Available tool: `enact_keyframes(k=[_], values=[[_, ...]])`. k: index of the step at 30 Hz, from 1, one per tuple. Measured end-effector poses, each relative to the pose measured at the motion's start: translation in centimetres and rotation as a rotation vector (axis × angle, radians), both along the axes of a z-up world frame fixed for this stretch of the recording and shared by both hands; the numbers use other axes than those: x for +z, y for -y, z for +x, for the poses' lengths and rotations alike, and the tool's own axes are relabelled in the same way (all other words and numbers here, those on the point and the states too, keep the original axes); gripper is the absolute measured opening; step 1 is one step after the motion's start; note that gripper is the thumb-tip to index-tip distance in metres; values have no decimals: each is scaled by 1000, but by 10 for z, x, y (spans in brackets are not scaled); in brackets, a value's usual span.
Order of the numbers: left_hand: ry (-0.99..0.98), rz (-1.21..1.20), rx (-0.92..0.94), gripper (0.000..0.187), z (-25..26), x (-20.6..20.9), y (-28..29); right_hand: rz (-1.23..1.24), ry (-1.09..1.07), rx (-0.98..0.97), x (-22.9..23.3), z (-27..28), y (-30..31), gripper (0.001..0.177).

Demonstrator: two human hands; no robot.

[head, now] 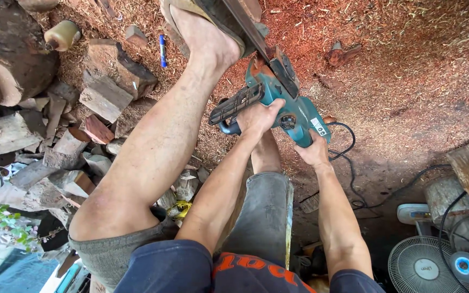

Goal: Measuring and cutting pieces of wood using a tape measure, marker, and electric chainsaw in a workshop setting.

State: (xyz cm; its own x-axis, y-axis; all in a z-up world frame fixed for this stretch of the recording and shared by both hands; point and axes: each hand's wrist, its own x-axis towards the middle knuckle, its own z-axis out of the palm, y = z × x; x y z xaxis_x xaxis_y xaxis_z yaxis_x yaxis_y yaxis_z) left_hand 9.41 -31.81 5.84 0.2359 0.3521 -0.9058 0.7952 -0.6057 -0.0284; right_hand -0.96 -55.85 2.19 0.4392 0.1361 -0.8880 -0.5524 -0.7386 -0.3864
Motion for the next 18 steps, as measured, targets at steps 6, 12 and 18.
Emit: enact_keyframes(k=[6, 12, 18], values=[[-119, -58, 43, 85, 7, -1, 0, -14, -57, -3, -3, 4, 1, 50], [-144, -57, 9, 87, 0, -12, -1, -10, -50, 11, -4, 11, 2, 59], [-156, -50, 62, 82, 17, -4, -4, -49, -41, 61, -9, 14, 3, 62]])
